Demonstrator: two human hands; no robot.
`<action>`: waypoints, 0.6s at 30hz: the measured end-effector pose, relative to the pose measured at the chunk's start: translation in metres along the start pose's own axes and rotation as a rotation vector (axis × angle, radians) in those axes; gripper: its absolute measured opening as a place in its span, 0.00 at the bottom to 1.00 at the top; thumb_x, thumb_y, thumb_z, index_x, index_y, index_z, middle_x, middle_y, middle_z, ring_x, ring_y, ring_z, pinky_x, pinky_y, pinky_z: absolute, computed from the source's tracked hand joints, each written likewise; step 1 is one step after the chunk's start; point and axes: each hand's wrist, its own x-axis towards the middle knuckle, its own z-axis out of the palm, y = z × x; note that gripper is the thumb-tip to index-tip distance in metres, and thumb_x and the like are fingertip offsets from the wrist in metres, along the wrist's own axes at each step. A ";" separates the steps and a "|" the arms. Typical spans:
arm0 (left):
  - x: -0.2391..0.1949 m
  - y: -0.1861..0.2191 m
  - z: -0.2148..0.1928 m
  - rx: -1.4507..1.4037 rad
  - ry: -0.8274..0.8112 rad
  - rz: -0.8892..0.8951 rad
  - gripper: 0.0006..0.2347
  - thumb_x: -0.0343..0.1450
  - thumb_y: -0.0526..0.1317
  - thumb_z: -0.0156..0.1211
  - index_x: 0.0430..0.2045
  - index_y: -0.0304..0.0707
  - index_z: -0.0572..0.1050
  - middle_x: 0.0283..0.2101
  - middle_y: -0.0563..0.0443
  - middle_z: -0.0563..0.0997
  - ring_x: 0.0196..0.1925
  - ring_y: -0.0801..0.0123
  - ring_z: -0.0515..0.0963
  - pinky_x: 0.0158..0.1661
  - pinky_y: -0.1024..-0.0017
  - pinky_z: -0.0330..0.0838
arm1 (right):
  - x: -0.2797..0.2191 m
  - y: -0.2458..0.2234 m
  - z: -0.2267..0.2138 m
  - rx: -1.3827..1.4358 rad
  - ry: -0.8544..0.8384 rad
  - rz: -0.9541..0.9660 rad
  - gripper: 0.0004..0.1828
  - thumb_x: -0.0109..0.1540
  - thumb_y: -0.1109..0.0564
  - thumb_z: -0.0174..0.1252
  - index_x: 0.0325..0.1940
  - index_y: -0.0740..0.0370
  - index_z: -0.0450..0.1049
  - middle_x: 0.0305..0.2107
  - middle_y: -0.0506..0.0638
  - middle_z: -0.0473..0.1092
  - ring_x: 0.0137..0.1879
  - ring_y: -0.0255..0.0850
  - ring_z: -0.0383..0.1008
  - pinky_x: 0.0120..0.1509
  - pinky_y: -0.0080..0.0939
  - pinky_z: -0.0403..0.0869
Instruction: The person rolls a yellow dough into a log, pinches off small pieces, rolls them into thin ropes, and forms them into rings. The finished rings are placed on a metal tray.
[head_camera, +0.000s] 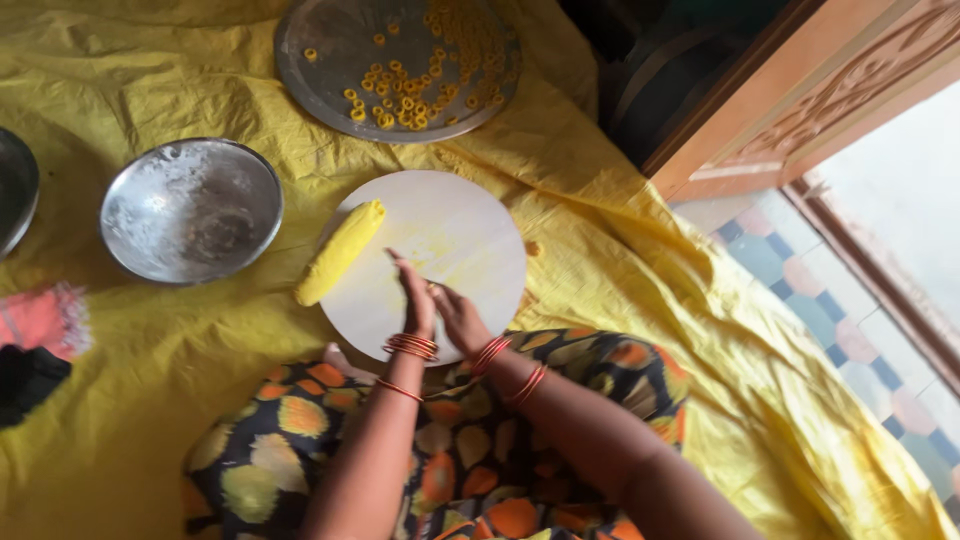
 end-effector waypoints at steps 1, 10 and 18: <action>0.005 -0.005 -0.009 0.143 0.046 0.171 0.37 0.80 0.68 0.26 0.80 0.49 0.33 0.74 0.29 0.37 0.74 0.45 0.36 0.70 0.49 0.30 | -0.005 0.007 0.004 0.139 0.023 0.034 0.24 0.71 0.50 0.50 0.63 0.70 0.72 0.55 0.57 0.76 0.61 0.46 0.75 0.67 0.46 0.72; -0.037 -0.068 -0.035 1.101 -0.424 -0.398 0.41 0.78 0.69 0.22 0.60 0.27 0.73 0.67 0.21 0.64 0.73 0.39 0.58 0.70 0.51 0.50 | 0.015 -0.068 -0.095 0.440 0.315 0.028 0.12 0.64 0.51 0.62 0.44 0.62 0.76 0.38 0.50 0.77 0.41 0.38 0.77 0.43 0.39 0.75; -0.127 -0.079 -0.023 1.442 -0.703 -0.258 0.40 0.71 0.70 0.29 0.61 0.33 0.69 0.68 0.29 0.65 0.71 0.40 0.60 0.65 0.50 0.49 | -0.026 -0.101 -0.106 0.312 0.429 0.044 0.14 0.65 0.49 0.62 0.46 0.61 0.74 0.38 0.51 0.78 0.39 0.38 0.76 0.42 0.38 0.76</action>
